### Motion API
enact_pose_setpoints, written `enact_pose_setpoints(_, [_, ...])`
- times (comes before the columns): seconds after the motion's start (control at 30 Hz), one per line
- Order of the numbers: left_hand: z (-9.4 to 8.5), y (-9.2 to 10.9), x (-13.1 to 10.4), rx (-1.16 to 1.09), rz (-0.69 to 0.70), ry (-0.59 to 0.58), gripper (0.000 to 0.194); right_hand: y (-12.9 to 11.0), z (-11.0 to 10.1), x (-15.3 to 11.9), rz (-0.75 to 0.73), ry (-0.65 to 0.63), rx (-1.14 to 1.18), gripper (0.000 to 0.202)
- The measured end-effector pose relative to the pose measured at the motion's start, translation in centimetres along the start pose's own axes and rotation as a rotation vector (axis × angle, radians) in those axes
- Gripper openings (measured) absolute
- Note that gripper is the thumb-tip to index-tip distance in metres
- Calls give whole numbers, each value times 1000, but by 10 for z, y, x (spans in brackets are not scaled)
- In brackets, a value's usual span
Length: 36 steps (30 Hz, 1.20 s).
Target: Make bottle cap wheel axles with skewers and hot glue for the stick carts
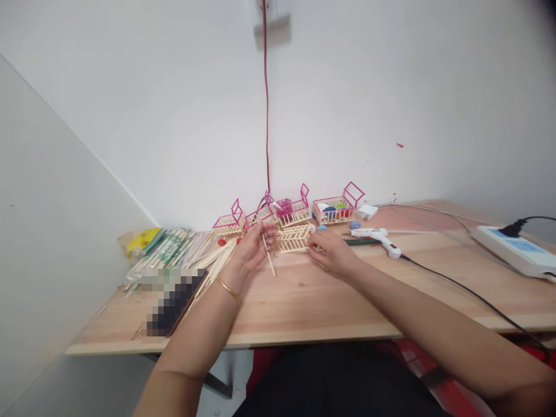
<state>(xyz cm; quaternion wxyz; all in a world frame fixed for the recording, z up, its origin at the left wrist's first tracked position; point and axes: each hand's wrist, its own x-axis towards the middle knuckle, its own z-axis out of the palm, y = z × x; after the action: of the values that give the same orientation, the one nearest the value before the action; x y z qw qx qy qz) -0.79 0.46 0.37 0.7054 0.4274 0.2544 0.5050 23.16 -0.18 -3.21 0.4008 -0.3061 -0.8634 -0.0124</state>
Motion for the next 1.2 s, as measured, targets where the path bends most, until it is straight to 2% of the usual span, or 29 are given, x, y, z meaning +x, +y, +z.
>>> enact_pose_setpoints(0.13, [6,-5,0,3,25,40,37,0,1,0,7,39,98,5])
enact_pose_setpoints(0.3, [11,-7,0,96,79,93,41,-2,1,1,43,29,131,11])
enact_pose_setpoints(0.43, [3,-6,2,298,177,278,34,-4,1,1,63,15,148,12])
enact_pose_setpoints(0.57, [-8,-2,5,391,77,450,24,0,2,0,118,37,156,12])
enact_pose_setpoints(0.73, [-15,-3,7,323,-117,408,18,6,5,0,274,64,191,14])
enact_pose_setpoints(0.9, [-12,-8,6,332,-177,297,24,8,7,-1,384,77,279,14])
enact_pose_setpoints(1.0, [-10,-10,4,359,-164,243,30,7,7,-1,393,76,342,16])
enact_pose_setpoints(1.1, [-8,-8,3,408,-104,263,36,7,6,1,412,91,401,18])
enact_pose_setpoints(1.2, [-7,-5,0,527,-7,214,48,8,4,3,490,151,597,23])
